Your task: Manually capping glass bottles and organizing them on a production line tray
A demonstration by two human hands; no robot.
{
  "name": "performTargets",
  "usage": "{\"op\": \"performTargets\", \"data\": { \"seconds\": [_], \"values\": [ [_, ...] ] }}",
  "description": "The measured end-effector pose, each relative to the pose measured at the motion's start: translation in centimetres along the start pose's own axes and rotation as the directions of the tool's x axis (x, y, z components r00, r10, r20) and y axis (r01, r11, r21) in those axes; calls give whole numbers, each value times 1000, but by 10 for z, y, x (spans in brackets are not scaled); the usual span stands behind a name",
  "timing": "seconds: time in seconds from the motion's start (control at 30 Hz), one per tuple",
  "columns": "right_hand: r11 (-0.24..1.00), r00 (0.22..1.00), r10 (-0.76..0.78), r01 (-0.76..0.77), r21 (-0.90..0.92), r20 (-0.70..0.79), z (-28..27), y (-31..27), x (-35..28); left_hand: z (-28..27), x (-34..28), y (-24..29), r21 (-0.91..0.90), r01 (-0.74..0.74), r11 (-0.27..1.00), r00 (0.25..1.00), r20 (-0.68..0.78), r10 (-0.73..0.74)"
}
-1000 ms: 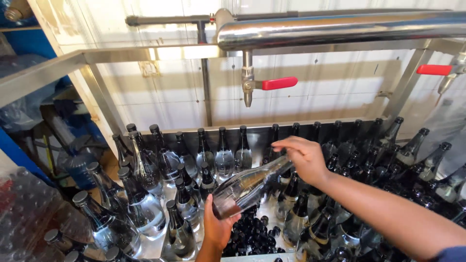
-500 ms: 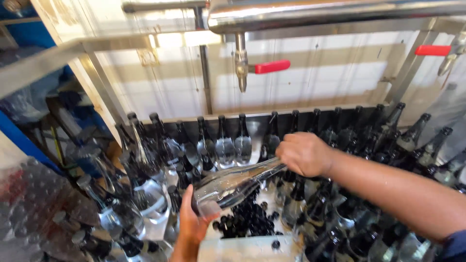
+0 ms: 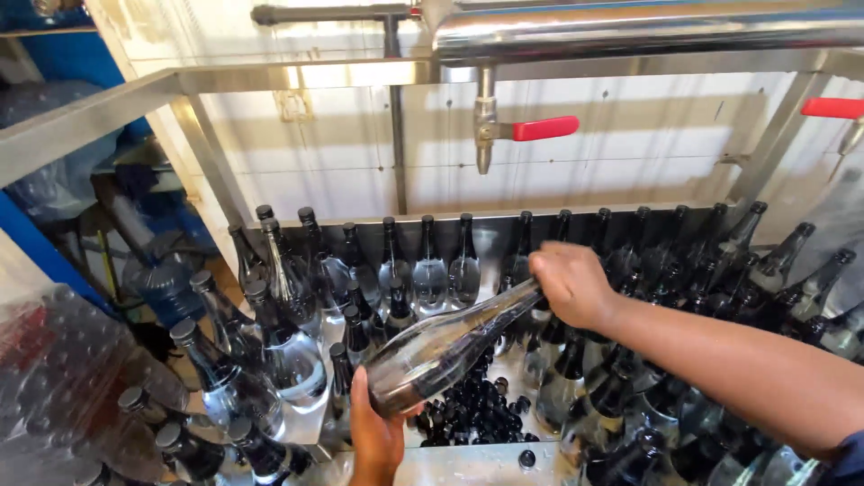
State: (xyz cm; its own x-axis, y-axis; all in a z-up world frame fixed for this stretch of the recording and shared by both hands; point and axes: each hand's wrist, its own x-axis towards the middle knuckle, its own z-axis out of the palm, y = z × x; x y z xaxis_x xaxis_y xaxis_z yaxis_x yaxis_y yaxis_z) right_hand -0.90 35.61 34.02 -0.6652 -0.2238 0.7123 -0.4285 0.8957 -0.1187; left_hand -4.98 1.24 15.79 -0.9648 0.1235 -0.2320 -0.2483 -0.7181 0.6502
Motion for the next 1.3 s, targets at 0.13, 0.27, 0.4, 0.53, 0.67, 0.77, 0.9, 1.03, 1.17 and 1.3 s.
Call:
{"op": "performTargets", "data": {
  "seconds": [0.13, 0.27, 0.4, 0.53, 0.67, 0.77, 0.9, 1.03, 1.17, 1.3],
  "values": [
    [584, 665, 577, -742, 330, 473, 22, 16, -16, -7, -30, -18, 483, -549, 682, 811, 112, 574],
    [386, 256, 684, -921, -41, 683, 28, 18, -4, -45, -20, -84, 194, -921, 339, 387, 330, 861],
    [395, -31, 602, -857, -331, 798, 32, 23, 2, -143, 50, -182, 89, -605, 791, 725, 473, 501],
    [534, -31, 611, -722, -440, 791, 45, -28, 48, -125, 23, -139, 93, -900, -426, -160, 840, 519],
    [576, 347, 558, -816, -51, 754, 89, -80, 84, -79, 20, -105, 942, -75, 327, 993, 40, 115],
    [814, 548, 416, -580, -28, 725, 186, -73, 69, -116, 94, -178, 996, -54, -65, 990, 62, 128],
    [926, 575, 271, -375, -45, 772, 272, -63, 59, -134, 156, -187, 924, -69, -377, 978, -11, -206],
    [920, 622, 317, -384, -73, 716, 306, -54, 52, -139, 168, -190, 944, -17, -330, 940, -98, -328],
    [907, 618, 334, -417, -63, 711, 296, -47, 60, -140, 172, -197, 991, 55, -123, 983, -75, -169],
    [934, 571, 296, -341, -107, 766, 229, -41, 73, -142, 177, -213, 1000, 15, 18, 996, -13, -87]
  ]
}}
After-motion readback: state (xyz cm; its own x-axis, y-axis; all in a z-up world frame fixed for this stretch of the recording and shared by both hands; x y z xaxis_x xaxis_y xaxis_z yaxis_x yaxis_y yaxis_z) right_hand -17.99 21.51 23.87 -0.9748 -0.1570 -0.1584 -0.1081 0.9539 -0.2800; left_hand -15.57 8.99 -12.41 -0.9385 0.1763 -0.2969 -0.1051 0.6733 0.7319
